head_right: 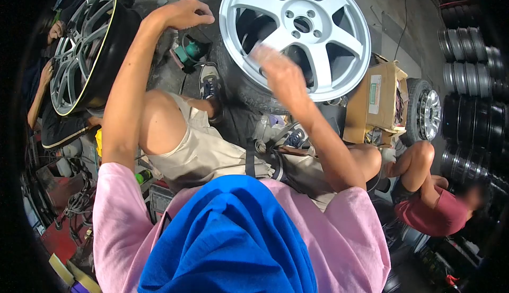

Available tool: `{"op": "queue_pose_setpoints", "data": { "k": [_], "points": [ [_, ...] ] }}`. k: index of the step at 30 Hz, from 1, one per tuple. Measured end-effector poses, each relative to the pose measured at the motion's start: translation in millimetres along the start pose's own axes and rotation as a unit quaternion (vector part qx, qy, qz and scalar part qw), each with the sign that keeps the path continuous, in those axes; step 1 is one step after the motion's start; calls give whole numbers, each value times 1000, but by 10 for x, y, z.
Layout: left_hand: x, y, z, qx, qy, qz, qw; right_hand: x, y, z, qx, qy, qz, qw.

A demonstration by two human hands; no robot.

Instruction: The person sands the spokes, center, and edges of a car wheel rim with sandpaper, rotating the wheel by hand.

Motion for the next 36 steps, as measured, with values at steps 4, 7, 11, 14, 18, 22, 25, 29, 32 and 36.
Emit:
{"op": "queue_pose_setpoints", "data": {
  "k": [4,7,11,14,18,22,25,29,32,36],
  "points": [
    [-70,127,34,-1,22,-4,1000,-240,-264,-28,36,11,-230,972],
    [-67,99,20,7,3,3,1000,241,16,-31,1,13,-44,999],
    [-38,76,6,4,18,-16,1000,-121,-32,-76,-23,30,-74,997],
    [-27,102,-35,-1,23,-17,1000,-316,-173,-121,-22,11,-180,983],
    [11,35,-15,-5,8,-1,1000,307,121,-116,3,-8,1,1000],
    [-191,132,-17,5,6,-16,1000,-109,-286,68,54,-35,-192,979],
    [-175,47,-102,-4,20,-64,998,-28,-180,-200,-41,21,-90,995],
    [-294,-30,-112,-21,26,-102,994,77,62,-68,-22,-22,-15,999],
    [-306,-100,-221,-64,31,-133,989,-597,24,-61,-18,27,-185,982],
    [-416,-96,-253,-129,24,-190,973,-493,378,387,-3,95,-178,979]
  ]
}}
Point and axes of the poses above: each hand's wrist, its own y-axis away from the middle knuckle, its own z-axis out of the back of the hand, x = y × z, the point moved 2 cm from there along -y, towards the middle knuckle, and after that the axes turned 13 degrees about y, right-handed, at the moved point
